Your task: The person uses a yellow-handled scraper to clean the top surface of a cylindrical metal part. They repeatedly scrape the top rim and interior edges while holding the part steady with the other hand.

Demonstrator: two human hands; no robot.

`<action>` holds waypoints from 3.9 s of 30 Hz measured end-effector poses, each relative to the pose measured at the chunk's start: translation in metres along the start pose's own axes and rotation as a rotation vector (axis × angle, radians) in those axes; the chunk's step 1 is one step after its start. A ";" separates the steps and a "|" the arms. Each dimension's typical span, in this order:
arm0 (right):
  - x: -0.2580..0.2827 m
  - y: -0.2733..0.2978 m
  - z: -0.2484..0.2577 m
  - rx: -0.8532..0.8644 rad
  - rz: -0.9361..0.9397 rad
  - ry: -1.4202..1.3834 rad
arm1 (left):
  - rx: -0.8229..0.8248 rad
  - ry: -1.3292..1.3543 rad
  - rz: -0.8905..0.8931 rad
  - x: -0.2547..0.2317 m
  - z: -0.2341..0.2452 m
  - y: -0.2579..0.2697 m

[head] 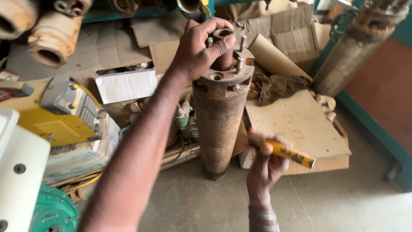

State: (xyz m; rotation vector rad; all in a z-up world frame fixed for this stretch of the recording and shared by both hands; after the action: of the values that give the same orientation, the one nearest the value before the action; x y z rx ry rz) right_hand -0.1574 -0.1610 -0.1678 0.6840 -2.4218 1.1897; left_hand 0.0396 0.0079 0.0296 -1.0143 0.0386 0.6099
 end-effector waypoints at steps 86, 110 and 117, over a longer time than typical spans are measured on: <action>0.085 -0.110 -0.076 0.364 0.404 0.791 | -0.540 -0.493 0.125 -0.055 -0.029 0.024; 0.055 -0.125 -0.070 0.213 0.396 0.795 | -0.518 -0.406 0.142 -0.057 -0.024 0.024; 0.055 -0.118 -0.064 0.186 0.463 0.886 | -0.514 -0.461 0.146 -0.055 -0.023 0.020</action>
State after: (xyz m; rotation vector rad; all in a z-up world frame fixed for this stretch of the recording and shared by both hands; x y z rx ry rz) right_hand -0.1299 -0.1867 -0.0275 -0.3568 -1.7380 1.4790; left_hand -0.0101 -0.0282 0.0178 -1.3477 -0.4754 1.0070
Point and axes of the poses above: each hand's wrist, its own y-axis away from the middle knuckle, its own z-axis out of the back of the hand, x = y × z, the point moved 3 cm from there along -y, towards the middle knuckle, and after that the axes turned 8 degrees about -y, right-handed, at the moved point
